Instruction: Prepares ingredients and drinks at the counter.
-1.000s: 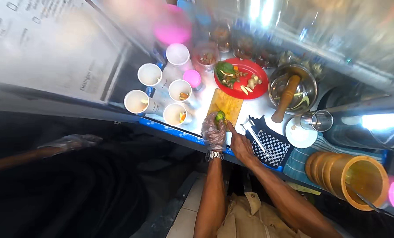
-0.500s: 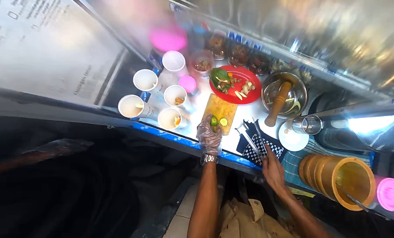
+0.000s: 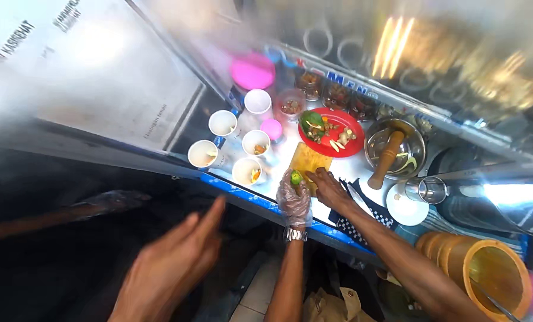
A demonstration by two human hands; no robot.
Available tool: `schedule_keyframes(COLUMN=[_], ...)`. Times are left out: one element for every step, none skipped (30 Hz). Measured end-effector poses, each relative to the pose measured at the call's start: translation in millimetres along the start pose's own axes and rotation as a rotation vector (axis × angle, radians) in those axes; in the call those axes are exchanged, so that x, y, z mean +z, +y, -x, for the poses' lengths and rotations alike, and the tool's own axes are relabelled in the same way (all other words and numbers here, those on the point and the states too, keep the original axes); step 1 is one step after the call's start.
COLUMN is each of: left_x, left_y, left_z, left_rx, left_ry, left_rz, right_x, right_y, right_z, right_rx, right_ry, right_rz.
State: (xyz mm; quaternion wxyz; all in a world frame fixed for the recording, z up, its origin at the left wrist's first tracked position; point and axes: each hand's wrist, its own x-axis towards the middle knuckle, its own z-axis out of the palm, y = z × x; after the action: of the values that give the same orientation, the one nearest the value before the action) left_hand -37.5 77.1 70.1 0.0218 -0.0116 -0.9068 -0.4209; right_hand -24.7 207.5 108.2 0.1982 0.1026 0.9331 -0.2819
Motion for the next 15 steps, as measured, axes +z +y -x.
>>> schedule_keyframes(left_x=[-4.3, -7.5, -9.3, -8.7, -5.9, -2.3, 2.4, 10.3, 22.4, 37.2, 56.8, 73.2, 85.3, 92.9, 95.9], left_y=[9.0, 17.1, 25.9, 34.4, 42.9, 52.7, 62.5, 70.1, 76.6, 81.3, 83.9, 85.5, 85.0, 82.5, 79.3], left_z=[-2.7, -6.3, -12.1, -20.0, -28.9, -38.8, -48.5, -58.9, -71.7, -85.1, -100.7, -111.4, -117.9, -120.7, -119.5], left_rx=[-0.007, -0.001, 0.016, 0.047, 0.076, 0.091, 0.1, 0.126, 0.163, 0.187, 0.203, 0.208, 0.224, 0.244, 0.26], left_ry=[-0.002, -0.022, -0.062, -0.111, -0.162, -0.224, -0.287, -0.336, -0.372, -0.416, -0.44, -0.472, -0.487, -0.494, -0.499], left_rz=[0.02, 0.034, 0.043, 0.048, 0.044, 0.017, -0.014, -0.027, -0.042, -0.087, -0.158, -0.232, -0.283, -0.297, -0.29], right_x=[-2.0, -1.2, -0.1, 0.0, -0.5, -1.1, -1.0, -0.8, -2.8, -6.3, -9.2, -10.0, -9.4, -7.7, -6.0], right_y=[0.8, 3.0, 5.3, 7.1, 8.6, 10.2, 12.3, 13.5, 11.6, 7.7, 4.8, 4.1, 5.0, 6.4, 7.4], right_z=[-9.7, -14.9, -17.2, -17.1, -14.6, -12.1, -10.3, -9.1, -7.1, -5.0, -4.5, -3.1, -1.5, 0.3, 2.2], right_rx=[-0.031, -0.074, -0.113, -0.132, -0.13, -0.129, -0.146, -0.158, -0.147, -0.116, -0.089, -0.084, -0.097, -0.112, -0.121], right_ry=[-0.054, -0.07, -0.064, -0.063, -0.071, -0.078, -0.08, -0.087, -0.111, -0.13, -0.139, -0.129, -0.107, -0.084, -0.064], right_rz=[0.03, 0.048, 0.054, 0.049, 0.037, 0.035, 0.041, 0.055, 0.075, 0.097, 0.123, 0.148, 0.162, 0.165, 0.162])
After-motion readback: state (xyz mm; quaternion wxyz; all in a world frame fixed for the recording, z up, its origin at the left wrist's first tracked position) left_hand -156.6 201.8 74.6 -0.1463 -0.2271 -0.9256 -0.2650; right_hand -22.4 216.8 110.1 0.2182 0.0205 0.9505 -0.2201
